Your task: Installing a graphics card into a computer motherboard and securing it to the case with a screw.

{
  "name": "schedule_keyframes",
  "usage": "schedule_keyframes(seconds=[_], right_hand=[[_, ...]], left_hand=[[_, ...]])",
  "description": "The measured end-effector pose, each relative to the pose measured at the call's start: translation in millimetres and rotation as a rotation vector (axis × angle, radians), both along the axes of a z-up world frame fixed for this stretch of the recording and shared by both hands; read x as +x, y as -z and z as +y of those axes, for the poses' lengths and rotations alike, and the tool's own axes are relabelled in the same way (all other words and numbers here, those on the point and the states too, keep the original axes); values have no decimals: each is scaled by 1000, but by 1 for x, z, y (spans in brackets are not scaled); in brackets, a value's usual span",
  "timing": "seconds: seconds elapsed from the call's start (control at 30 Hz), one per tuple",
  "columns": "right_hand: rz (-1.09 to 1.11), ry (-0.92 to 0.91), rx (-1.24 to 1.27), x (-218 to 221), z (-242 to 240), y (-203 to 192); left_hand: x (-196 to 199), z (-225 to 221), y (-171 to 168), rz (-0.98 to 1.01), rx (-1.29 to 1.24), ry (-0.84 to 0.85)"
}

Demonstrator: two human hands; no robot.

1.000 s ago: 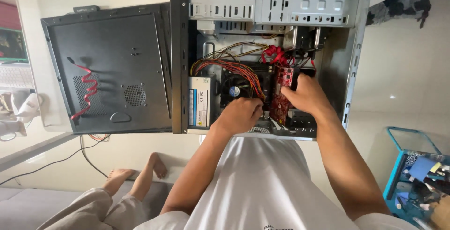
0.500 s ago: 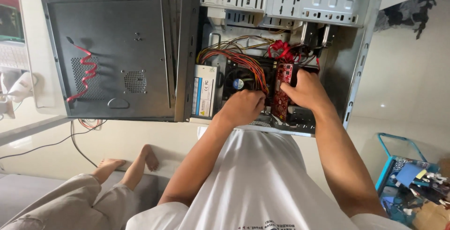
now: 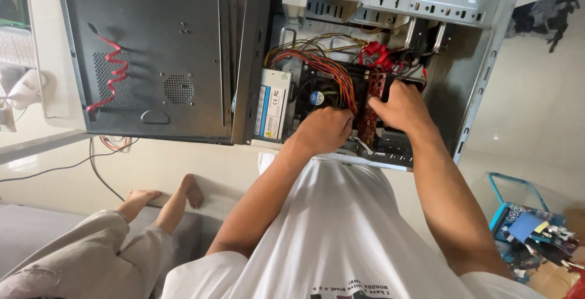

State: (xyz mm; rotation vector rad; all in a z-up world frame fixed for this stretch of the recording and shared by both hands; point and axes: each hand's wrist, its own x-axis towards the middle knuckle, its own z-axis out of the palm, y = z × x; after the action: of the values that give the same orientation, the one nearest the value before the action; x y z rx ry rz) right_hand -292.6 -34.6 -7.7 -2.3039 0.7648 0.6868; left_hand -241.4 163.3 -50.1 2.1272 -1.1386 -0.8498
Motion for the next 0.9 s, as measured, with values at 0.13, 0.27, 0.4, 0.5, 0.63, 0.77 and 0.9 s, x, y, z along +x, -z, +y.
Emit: schedule_keyframes(seconds=[0.13,0.27,0.4,0.5,0.63,0.77,0.9], right_hand=[[37,-26,-41,3,5,-4],[54,-25,-71,-4,-5,16],[24,-33,-52,-7,-10,26],[19,-18,-44,-6,-7,26],[14,-15,-42,-4,-7,24],[17,-11,-56,-9,-8,39],[0,-16,-42,-3,3,17]], left_hand=[[2,2,-6,-3,-9,16],[7,-1,-42,31,-122,15],[5,-2,-76,147,-177,75],[-12,-3,-79,95,-179,181],[-46,-13,-41,-263,-130,259],[-49,-14,-29,-304,-80,306],[-44,-13,-33,-258,-41,328]])
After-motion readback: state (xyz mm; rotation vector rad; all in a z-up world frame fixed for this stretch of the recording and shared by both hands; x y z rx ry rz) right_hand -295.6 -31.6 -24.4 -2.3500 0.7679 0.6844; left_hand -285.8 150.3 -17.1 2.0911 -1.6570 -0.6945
